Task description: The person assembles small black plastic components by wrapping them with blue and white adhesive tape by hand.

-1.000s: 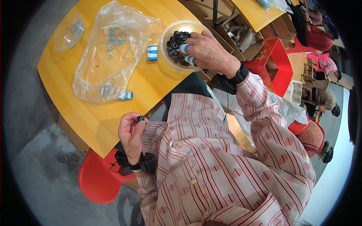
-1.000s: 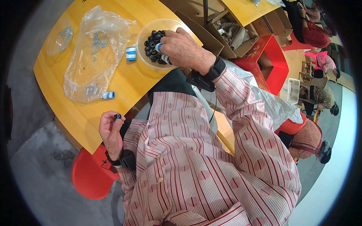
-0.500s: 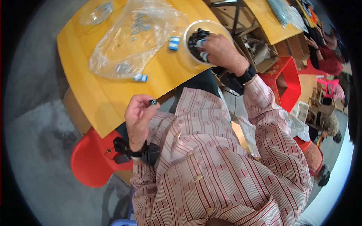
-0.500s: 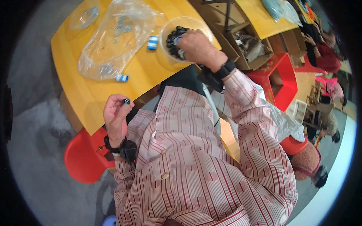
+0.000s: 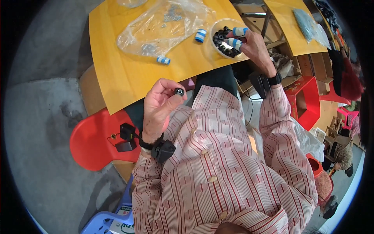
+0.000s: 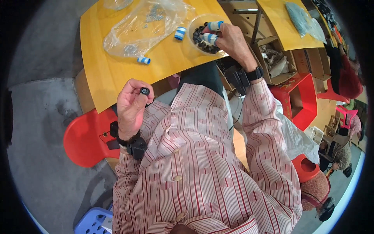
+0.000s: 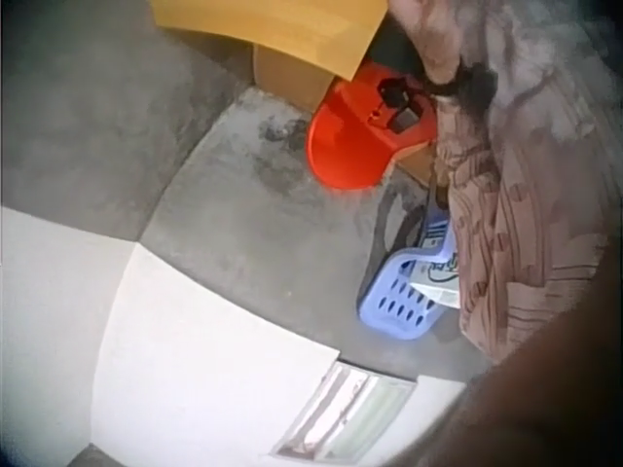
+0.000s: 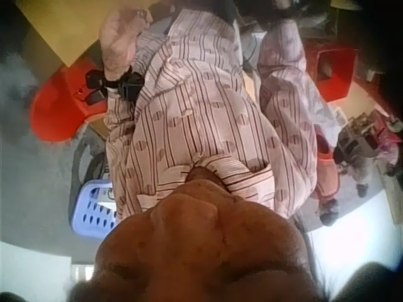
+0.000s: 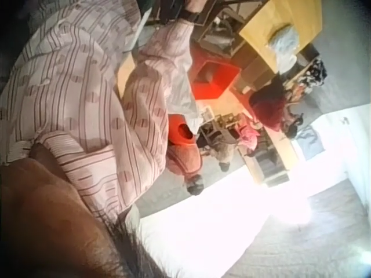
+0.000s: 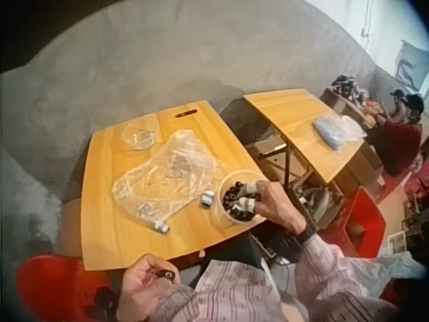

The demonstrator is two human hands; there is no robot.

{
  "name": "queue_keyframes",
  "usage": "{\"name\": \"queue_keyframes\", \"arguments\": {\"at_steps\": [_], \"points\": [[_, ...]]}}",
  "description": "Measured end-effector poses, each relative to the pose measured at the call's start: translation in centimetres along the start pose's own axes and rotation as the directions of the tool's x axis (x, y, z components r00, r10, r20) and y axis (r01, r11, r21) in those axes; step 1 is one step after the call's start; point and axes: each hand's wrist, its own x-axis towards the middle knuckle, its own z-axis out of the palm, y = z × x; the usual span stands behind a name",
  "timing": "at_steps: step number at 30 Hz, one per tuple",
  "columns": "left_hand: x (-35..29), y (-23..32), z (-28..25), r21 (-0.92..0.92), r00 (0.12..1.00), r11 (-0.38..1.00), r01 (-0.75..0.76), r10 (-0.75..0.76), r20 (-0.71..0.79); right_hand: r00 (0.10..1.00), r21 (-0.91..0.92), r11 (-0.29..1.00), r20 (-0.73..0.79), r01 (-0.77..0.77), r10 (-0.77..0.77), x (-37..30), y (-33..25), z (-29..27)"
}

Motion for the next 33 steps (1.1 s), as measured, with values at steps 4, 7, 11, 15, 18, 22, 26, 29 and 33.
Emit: {"name": "queue_keyframes", "arguments": {"at_steps": [4,7,11,15,18,22,26,29,33], "points": [[-0.6,-0.1,0.7,0.004,1.000,1.000,-0.003,0.003,0.014,0.997,0.868,0.496,0.038,-0.001,-0.064,-2.5,-2.3,0.4],[-0.4,-0.3,0.4,0.025,0.999,1.000,0.009,-0.009,0.033,0.980,0.959,0.274,-0.018,0.072,-0.196,-3.8,-4.2,1.5],[-0.6,-0.2,1.0,0.026,0.999,1.000,-0.002,0.000,0.048,0.978,0.974,0.221,0.096,-0.054,-0.187,-5.5,-7.0,1.8],[-0.7,-0.5,1.5,0.058,0.999,0.998,-0.016,0.014,0.040,0.958,0.975,0.205,0.132,-0.080,-0.254,-6.4,-6.9,3.1],[-1.1,-0.4,1.9,0.101,0.998,0.994,-0.038,0.034,0.045,0.936,0.981,0.191,0.093,-0.028,-0.341,-6.9,-6.9,3.4],[-1.8,0.0,2.6,0.137,0.998,0.989,-0.052,0.046,0.047,0.921,0.981,0.193,0.084,-0.010,-0.382,-7.9,-7.6,3.2],[-2.8,0.0,3.4,0.167,0.998,0.985,-0.049,0.041,0.051,0.892,0.967,0.251,0.069,0.051,-0.446,-9.4,-7.9,2.8],[-2.9,0.2,3.4,0.167,0.998,0.985,-0.038,0.029,0.062,0.863,0.905,0.358,-0.020,0.230,-0.504,-8.8,-8.0,2.9],[-3.0,0.4,3.2,0.229,0.994,0.971,-0.065,0.044,0.098,0.858,0.828,0.437,-0.099,0.352,-0.505,-9.0,-8.3,2.5]]}}
